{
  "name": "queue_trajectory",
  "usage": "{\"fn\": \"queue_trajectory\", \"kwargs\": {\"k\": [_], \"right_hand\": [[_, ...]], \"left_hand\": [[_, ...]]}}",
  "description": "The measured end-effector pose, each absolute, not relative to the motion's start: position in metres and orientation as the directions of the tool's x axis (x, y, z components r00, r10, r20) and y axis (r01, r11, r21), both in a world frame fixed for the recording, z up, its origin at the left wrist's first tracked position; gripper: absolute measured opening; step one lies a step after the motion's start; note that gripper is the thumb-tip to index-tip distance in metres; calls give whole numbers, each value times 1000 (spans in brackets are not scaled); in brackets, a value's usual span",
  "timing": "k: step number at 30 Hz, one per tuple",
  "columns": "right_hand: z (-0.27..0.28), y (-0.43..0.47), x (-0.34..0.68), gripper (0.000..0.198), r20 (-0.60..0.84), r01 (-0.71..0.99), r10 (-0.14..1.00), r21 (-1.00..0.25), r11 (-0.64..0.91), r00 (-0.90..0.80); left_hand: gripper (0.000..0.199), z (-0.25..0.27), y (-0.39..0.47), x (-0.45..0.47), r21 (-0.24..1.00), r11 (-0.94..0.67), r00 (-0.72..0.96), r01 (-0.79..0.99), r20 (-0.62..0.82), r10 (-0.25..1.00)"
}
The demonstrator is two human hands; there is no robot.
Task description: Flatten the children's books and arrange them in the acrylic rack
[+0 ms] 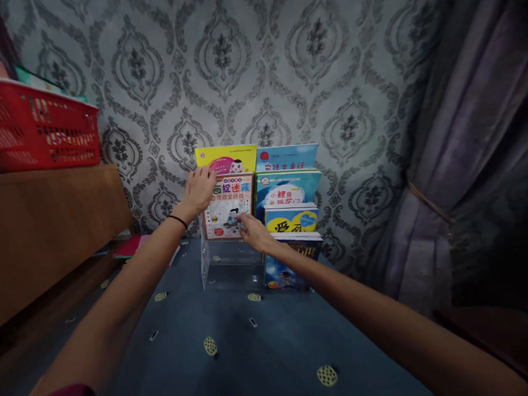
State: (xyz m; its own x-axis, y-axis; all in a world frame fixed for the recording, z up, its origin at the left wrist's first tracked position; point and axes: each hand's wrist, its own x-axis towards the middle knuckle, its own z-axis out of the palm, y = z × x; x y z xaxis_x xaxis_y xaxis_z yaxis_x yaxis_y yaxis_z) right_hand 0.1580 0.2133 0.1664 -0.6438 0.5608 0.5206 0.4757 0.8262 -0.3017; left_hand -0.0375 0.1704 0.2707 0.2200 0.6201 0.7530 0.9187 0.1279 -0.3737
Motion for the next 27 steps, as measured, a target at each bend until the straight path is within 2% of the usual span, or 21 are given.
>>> {"fn": "queue_trajectory", "kwargs": {"k": [12, 17, 27], "right_hand": [[152, 206, 160, 45, 522, 456, 544, -299, 838, -657], [136, 191, 162, 45, 526, 396, 480, -272, 877, -702], [106, 171, 171, 40, 454, 377, 477, -296, 878, -753]], "left_hand": [[31, 267, 164, -40, -328, 96, 189, 940, 734, 653], [38, 263, 158, -37, -319, 93, 181, 943, 727, 662], [39, 262, 150, -33, -311, 86, 174, 946, 715, 677]]}}
